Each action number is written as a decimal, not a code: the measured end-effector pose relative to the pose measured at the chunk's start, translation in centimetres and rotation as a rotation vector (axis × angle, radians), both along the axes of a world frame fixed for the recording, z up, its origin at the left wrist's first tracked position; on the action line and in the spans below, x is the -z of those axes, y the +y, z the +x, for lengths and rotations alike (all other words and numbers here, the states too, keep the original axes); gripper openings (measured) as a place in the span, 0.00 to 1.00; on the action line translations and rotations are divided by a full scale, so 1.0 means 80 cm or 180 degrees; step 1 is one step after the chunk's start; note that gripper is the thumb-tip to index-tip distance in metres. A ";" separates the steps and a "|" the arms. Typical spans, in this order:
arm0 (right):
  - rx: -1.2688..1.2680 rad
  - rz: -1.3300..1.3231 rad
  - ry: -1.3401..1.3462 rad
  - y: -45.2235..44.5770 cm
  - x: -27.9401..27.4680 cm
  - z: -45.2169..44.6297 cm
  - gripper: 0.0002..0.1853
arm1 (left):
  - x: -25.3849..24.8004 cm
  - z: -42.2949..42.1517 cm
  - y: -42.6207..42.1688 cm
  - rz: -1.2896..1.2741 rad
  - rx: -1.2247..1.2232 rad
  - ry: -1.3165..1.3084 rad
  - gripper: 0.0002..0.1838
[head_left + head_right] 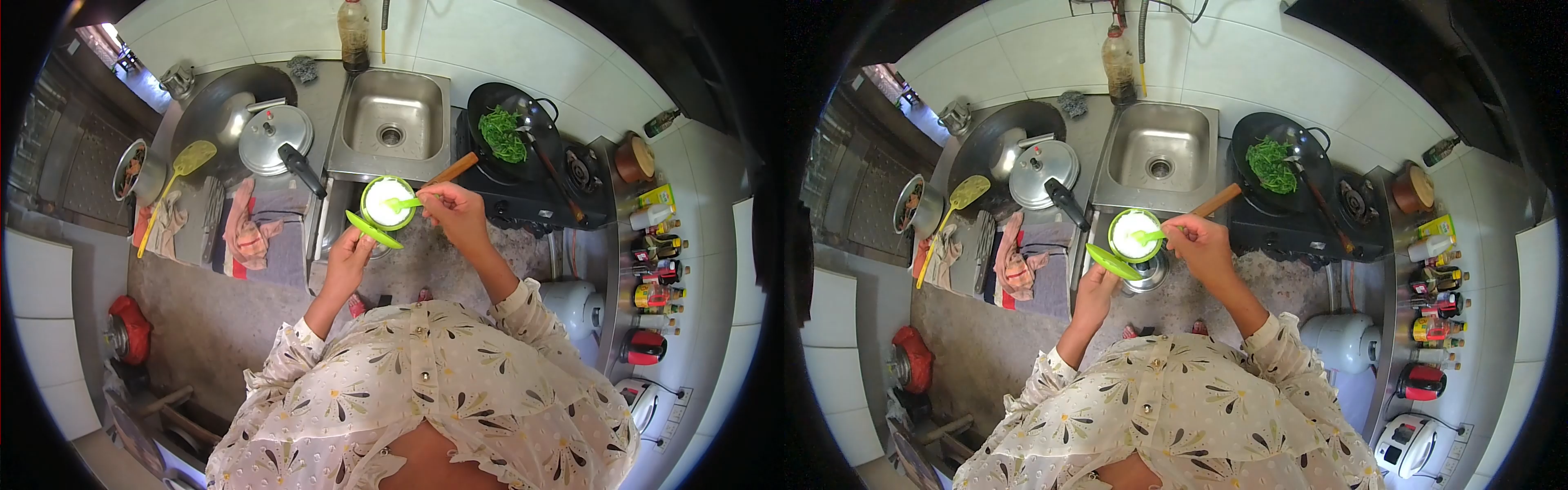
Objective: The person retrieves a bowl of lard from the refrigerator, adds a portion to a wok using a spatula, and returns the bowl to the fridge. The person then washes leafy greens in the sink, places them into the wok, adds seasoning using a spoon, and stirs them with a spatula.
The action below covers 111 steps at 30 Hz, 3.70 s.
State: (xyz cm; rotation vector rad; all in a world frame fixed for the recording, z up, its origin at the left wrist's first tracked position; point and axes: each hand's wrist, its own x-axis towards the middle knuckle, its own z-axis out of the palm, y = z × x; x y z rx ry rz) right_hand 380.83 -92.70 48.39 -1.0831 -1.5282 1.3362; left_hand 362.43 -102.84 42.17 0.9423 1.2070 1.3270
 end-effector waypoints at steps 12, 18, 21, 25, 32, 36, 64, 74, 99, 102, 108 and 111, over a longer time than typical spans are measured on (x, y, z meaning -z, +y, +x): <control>0.0317 -0.0860 0.0885 0.017 -0.006 0.041 0.06 | -0.006 0.014 0.002 -0.0017 -0.0163 0.0196 0.07; 0.0904 -0.0764 0.1565 0.073 0.005 0.132 0.06 | 0.000 0.023 0.006 -0.0150 -0.0105 0.0001 0.08; 0.1464 -0.0426 0.1333 0.132 0.012 0.194 0.05 | 0.000 0.025 0.006 -0.0148 -0.0105 -0.0027 0.08; 0.2078 0.0041 0.1122 0.227 0.012 0.257 0.05 | -0.003 0.031 0.000 -0.0138 -0.0196 -0.0028 0.08; 0.2991 0.0520 -0.0495 0.347 0.064 0.324 0.07 | -0.003 0.043 -0.009 -0.0236 -0.0422 0.0170 0.10; 0.2846 0.0512 -0.1012 0.379 0.085 0.340 0.08 | -0.010 0.048 -0.012 -0.0234 -0.0493 0.0199 0.10; -0.0168 0.0177 0.0446 0.072 -0.059 0.031 0.07 | -0.005 -0.005 -0.028 -0.0164 -0.0566 -0.0193 0.11; -0.2023 0.3218 -0.1091 -0.036 -0.055 -0.124 0.17 | -0.009 -0.070 -0.084 0.0076 -0.1145 -0.0662 0.13; 0.0663 0.1745 -0.3534 0.009 0.068 0.278 0.12 | 0.188 -0.515 -0.116 -0.0671 -0.3929 0.0167 0.20; 0.0686 0.2313 -0.4304 0.050 0.047 0.328 0.16 | 0.133 -0.480 -0.096 -0.1028 -0.4072 0.0600 0.21; -0.0483 0.2369 -0.5034 0.148 0.029 0.442 0.22 | 0.182 -0.415 -0.192 -0.1079 -0.4387 0.0805 0.19; -0.1687 0.2191 -0.5378 0.185 0.035 0.489 0.22 | 0.234 -0.306 -0.265 -0.1272 -0.4623 0.0801 0.16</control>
